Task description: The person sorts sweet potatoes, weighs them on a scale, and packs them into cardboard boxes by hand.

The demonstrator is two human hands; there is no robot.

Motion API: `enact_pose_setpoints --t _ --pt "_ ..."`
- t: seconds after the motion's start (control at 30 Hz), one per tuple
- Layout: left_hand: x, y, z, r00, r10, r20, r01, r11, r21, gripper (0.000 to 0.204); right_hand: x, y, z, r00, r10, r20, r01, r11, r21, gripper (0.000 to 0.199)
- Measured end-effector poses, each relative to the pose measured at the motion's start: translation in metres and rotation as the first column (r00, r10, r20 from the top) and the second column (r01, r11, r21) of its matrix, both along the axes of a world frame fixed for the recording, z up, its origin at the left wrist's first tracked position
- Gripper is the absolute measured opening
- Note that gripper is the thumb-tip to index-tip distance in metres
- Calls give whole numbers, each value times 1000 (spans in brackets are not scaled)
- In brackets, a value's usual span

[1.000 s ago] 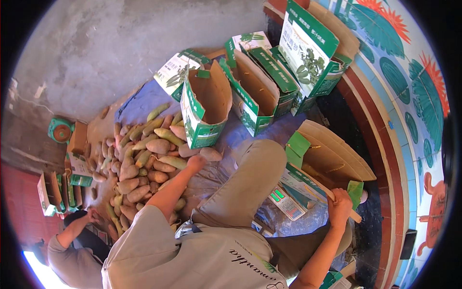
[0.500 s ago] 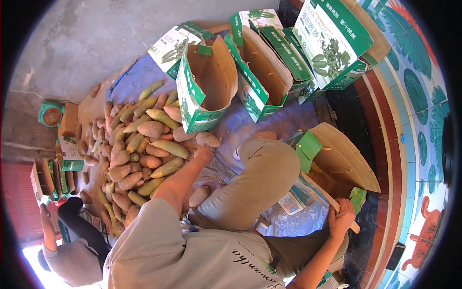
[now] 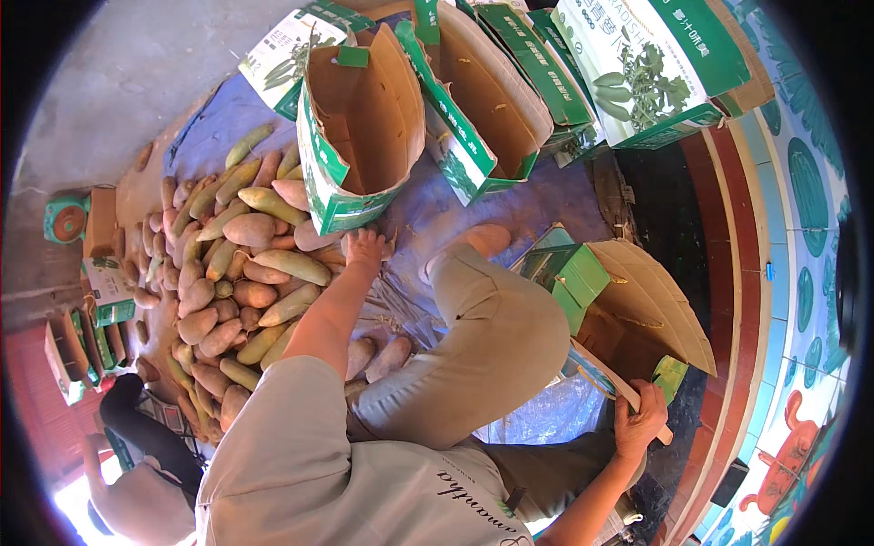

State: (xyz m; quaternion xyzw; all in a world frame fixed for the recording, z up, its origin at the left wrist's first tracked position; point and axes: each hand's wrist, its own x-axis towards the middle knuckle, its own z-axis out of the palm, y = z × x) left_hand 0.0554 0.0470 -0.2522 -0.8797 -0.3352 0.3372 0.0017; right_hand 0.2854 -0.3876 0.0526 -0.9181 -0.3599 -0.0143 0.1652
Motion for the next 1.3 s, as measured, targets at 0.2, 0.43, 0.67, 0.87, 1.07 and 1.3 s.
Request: enact_pose_setpoints --t 0.2,0.43,0.67,0.87,1.07,1.3 --pt "-8 -20 6 996 84 -7 -84 995 -60 34 3 -2 -1 1000 -18 -16 17 999 -34 22" --pt "8 -27 59 984 -101 -144 95 994 -54 33 7 -4 5 999 -39 -7 39 999 -6 22" --pt "-85 13 -26 983 -182 -17 172 955 -243 53 1 19 -4 1000 17 -10 -16 998 66 22" --pt "-30 -29 71 411 601 685 -192 792 -580 76 0 -9 -2 998 -15 56 12 998 65 25" --pt "54 -40 235 64 636 769 40 768 -639 58 -4 -17 -4 997 -23 80 16 996 87 26" --pt "123 -97 354 35 703 710 480 611 -629 52 -6 -22 -5 993 -8 118 -7 992 124 25"
